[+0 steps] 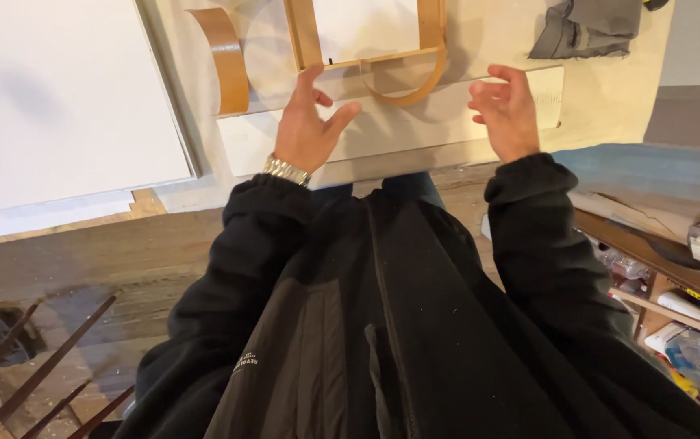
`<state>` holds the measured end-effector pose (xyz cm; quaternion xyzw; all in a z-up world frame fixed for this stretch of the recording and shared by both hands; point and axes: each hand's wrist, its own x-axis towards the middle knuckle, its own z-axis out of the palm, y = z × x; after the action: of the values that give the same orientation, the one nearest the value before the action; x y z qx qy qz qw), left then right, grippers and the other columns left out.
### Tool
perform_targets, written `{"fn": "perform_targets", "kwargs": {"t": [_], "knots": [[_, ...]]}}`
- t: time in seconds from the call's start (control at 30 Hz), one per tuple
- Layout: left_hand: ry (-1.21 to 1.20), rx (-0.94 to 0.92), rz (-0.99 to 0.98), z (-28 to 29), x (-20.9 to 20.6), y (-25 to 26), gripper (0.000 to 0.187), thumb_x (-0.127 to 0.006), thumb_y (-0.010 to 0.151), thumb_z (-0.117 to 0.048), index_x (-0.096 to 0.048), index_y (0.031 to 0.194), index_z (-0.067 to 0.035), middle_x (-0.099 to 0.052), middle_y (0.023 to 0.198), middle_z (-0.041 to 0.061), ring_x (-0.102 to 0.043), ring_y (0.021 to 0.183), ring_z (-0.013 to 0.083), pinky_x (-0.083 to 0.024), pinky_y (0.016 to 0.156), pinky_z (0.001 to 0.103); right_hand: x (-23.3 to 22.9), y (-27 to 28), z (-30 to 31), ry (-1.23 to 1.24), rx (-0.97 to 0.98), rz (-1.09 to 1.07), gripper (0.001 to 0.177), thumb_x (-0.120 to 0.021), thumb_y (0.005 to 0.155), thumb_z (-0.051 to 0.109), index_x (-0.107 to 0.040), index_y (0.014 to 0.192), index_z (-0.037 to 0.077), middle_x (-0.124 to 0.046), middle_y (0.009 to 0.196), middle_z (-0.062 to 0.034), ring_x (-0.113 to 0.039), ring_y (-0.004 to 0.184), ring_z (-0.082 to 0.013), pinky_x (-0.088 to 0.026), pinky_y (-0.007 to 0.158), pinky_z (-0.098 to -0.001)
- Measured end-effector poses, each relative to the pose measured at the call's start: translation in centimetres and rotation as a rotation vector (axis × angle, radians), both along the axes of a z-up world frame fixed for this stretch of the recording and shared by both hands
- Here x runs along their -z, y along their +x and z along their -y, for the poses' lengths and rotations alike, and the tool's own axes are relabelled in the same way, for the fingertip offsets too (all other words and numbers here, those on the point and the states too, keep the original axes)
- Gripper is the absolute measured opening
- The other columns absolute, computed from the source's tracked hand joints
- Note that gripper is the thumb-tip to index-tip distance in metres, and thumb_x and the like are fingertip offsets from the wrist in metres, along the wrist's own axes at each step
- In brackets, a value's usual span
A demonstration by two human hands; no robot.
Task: Applying framing tape and preparing the backing for a picture frame at a workbench.
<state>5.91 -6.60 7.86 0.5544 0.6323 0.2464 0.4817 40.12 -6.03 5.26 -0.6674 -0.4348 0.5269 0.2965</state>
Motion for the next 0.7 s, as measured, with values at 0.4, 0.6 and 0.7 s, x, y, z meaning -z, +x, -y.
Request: {"fn": "perform_targets", "kwargs": {"t": [0.4,0.6,0.7], "knots": [[0.831,0.575,-0.728,-4.3,0.2,1.9,0.005,-0.070,0.085,-0.017,-0.072,0.088,-0.014,-0.061,0.141,0.011,-0.059,0.133,0.0332,-0.048,0.105,0.047,-5.8,-8.9,-2.5,0.707,-0.773,0.819,0.054,-0.082,0.083,0.020,-0.062,0.129,0.003,-0.052,0.144,-0.0247,-0.039,0.140,-0.0443,-0.031,0.115,-0.0564],[0.294,0.365,-0.075,-3.5,-4.0,2.3,0.011,-0.071,0.096,-0.014,-0.068,0.100,-0.004,-0.073,0.086,0.011,-0.069,0.079,0.0331,-0.055,0.070,0.044,-9.4,-11.2,-2.7,0.369,-0.764,0.478,0.014,-0.070,0.097,0.016,-0.071,0.107,0.005,-0.075,0.107,-0.0087,-0.055,0.129,-0.0312,-0.043,0.108,-0.0468],[0.427,0.309,0.002,-3.7,-3.8,2.5,0.009,-0.072,0.095,-0.011,-0.067,0.096,-0.003,-0.072,0.084,0.012,-0.070,0.076,0.0320,-0.055,0.066,0.042,-10.2,-11.6,-3.1,0.308,-0.673,0.495,0.011,-0.069,0.101,0.015,-0.072,0.103,0.004,-0.074,0.095,-0.0149,-0.068,0.094,-0.0316,-0.053,0.083,-0.0443]]}}
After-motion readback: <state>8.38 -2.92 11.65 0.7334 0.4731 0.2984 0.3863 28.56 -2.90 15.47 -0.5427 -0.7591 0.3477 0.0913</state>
